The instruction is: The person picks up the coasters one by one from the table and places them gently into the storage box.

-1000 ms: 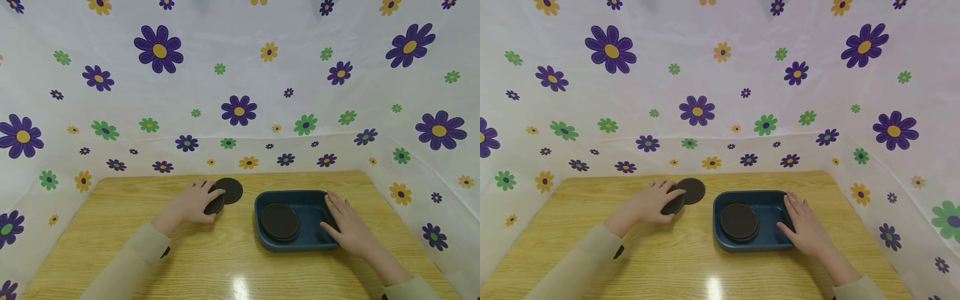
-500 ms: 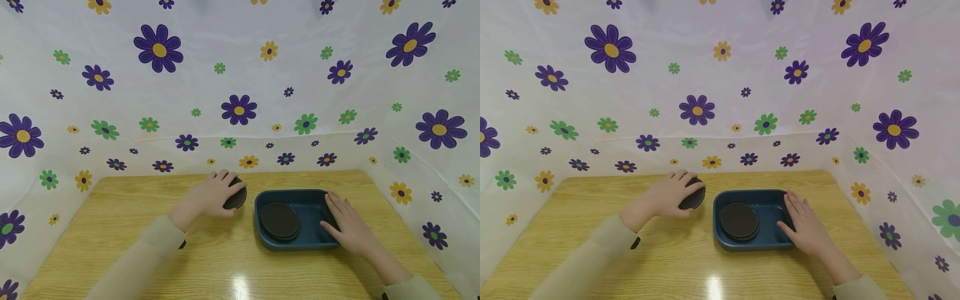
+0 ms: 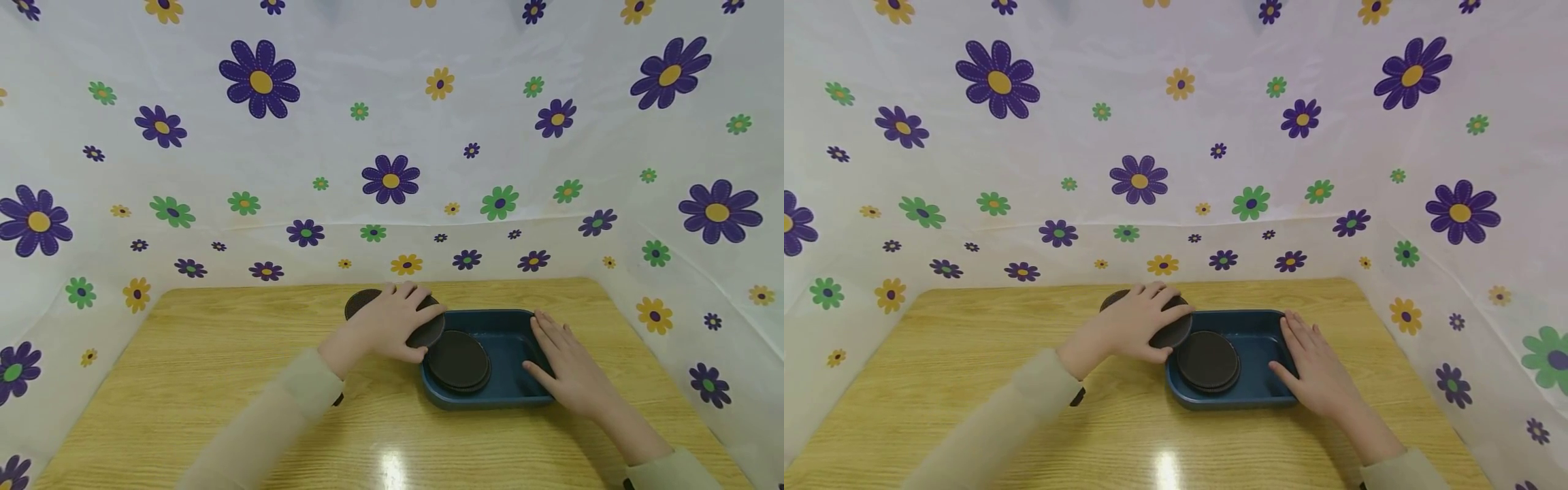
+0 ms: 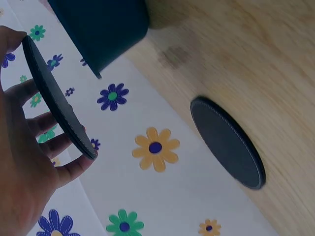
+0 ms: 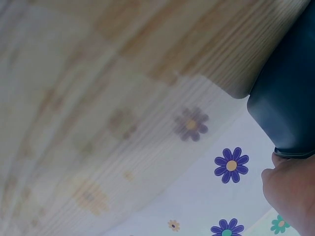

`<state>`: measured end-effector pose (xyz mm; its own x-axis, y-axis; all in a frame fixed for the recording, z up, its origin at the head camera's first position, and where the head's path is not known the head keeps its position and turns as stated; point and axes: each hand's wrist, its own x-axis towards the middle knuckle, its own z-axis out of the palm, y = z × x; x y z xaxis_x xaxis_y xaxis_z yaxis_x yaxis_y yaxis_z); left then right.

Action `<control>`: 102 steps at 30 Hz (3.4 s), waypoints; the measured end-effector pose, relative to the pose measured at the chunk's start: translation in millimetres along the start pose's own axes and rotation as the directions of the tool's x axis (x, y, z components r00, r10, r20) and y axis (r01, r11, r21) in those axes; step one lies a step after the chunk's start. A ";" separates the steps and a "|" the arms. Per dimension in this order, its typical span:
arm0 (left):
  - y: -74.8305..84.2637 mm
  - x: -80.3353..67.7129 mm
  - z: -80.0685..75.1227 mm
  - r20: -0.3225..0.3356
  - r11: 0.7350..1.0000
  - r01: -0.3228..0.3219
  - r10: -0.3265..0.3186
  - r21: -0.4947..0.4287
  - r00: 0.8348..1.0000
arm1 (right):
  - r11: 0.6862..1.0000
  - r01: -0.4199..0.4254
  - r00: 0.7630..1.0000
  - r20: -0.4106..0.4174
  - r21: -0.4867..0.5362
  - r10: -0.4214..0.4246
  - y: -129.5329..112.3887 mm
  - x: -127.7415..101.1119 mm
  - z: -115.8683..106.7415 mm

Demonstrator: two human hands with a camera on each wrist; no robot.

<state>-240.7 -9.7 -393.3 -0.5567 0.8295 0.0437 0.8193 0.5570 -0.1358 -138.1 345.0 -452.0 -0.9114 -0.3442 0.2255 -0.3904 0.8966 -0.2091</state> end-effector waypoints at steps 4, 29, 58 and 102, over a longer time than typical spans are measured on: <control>11.2 9.8 2.3 0.009 1.000 -0.021 0.021 0.007 1.000 | 1.000 0.002 1.000 -0.005 0.001 -0.002 0.0 0.1 0.6; 68.0 58.0 25.0 0.085 0.993 -0.076 0.069 0.085 0.994 | 0.999 -0.026 1.000 0.018 0.039 0.025 0.4 1.3 -0.4; 64.5 46.5 20.8 0.049 0.982 -0.110 0.104 0.156 0.993 | 0.999 -0.027 0.999 0.018 0.022 0.026 -2.3 1.7 -1.6; -30.7 -19.1 50.0 0.037 0.989 0.147 -0.147 0.007 0.988 | 0.999 -0.021 1.000 0.023 0.032 0.020 -0.3 0.9 -0.8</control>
<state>-262.1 -44.6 -439.5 -0.6761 0.7364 0.0262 0.7275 0.6727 -0.1349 -138.7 344.7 -451.0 -0.9218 -0.3322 0.1998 -0.3753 0.8941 -0.2445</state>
